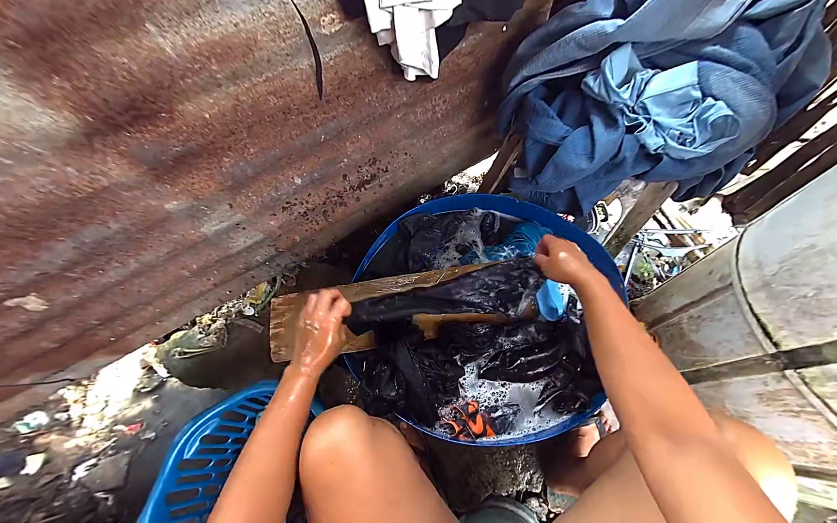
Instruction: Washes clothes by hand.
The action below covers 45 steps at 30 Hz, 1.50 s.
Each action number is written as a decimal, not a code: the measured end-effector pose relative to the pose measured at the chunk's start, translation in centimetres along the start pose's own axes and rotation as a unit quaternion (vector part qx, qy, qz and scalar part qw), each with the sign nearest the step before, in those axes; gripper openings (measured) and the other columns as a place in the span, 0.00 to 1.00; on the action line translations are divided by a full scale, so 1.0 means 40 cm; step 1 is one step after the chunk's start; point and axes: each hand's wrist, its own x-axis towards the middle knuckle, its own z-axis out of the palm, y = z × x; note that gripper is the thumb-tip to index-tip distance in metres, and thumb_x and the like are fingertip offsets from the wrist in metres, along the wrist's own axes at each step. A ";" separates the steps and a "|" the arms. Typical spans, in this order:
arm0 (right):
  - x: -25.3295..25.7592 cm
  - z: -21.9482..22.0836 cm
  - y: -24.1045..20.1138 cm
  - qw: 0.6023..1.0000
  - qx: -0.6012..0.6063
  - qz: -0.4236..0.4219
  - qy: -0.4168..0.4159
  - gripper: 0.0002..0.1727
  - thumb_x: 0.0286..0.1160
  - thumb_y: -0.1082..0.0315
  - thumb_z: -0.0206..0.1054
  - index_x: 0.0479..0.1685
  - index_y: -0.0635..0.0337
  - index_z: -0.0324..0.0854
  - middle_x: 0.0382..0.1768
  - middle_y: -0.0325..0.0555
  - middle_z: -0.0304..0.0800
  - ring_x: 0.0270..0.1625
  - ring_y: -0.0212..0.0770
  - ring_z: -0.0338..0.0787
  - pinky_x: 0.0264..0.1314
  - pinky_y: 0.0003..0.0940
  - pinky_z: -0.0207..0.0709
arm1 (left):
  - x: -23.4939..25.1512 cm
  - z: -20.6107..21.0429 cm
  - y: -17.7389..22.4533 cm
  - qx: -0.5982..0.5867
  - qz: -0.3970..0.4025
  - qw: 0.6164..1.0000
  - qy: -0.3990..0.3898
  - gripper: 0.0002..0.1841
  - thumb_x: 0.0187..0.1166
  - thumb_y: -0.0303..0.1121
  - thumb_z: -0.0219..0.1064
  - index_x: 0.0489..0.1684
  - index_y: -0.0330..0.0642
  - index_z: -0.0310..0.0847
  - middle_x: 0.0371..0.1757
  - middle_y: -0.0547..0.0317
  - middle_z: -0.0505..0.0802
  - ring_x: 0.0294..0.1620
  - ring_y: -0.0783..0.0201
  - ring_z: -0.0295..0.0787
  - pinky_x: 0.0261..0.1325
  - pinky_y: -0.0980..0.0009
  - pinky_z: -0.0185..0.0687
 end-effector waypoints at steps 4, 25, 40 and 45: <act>0.001 0.118 0.042 0.988 0.013 0.147 0.053 0.46 0.76 0.56 0.73 0.92 0.65 0.56 0.86 0.82 0.55 0.86 0.85 0.56 0.74 0.87 0.55 | -0.060 0.100 -0.037 -0.037 -0.016 0.995 -0.090 0.15 0.75 0.21 0.61 0.58 0.30 0.84 0.83 0.33 0.73 0.84 0.30 0.65 0.80 0.33 0.60; 0.038 0.268 -0.084 0.991 0.009 0.094 0.095 0.44 0.81 0.53 0.68 0.94 0.59 0.53 0.72 0.80 0.77 0.70 0.79 0.82 0.67 0.76 0.75 | -0.071 0.159 -0.072 -0.139 -0.116 0.983 -0.031 0.15 0.84 0.40 0.63 0.48 0.34 0.85 0.92 0.46 0.64 0.96 0.32 0.31 0.80 0.20 0.08; 0.012 0.254 -0.020 0.988 -0.011 0.132 0.075 0.46 0.81 0.53 0.69 0.95 0.56 0.50 0.76 0.82 0.71 0.72 0.81 0.79 0.64 0.75 0.77 | -0.080 0.169 -0.073 -0.129 -0.104 0.986 -0.035 0.16 0.84 0.40 0.64 0.49 0.32 0.83 0.93 0.43 0.61 0.95 0.30 0.28 0.79 0.19 0.08; -0.057 0.235 -0.043 0.936 0.221 0.232 0.144 0.47 0.76 0.53 0.75 0.93 0.56 0.55 0.79 0.82 0.67 0.76 0.81 0.74 0.72 0.75 0.71 | -0.066 0.137 -0.060 -0.177 -0.072 0.981 -0.014 0.16 0.84 0.34 0.61 0.51 0.25 0.82 0.89 0.35 0.66 0.94 0.31 0.43 0.84 0.23 0.21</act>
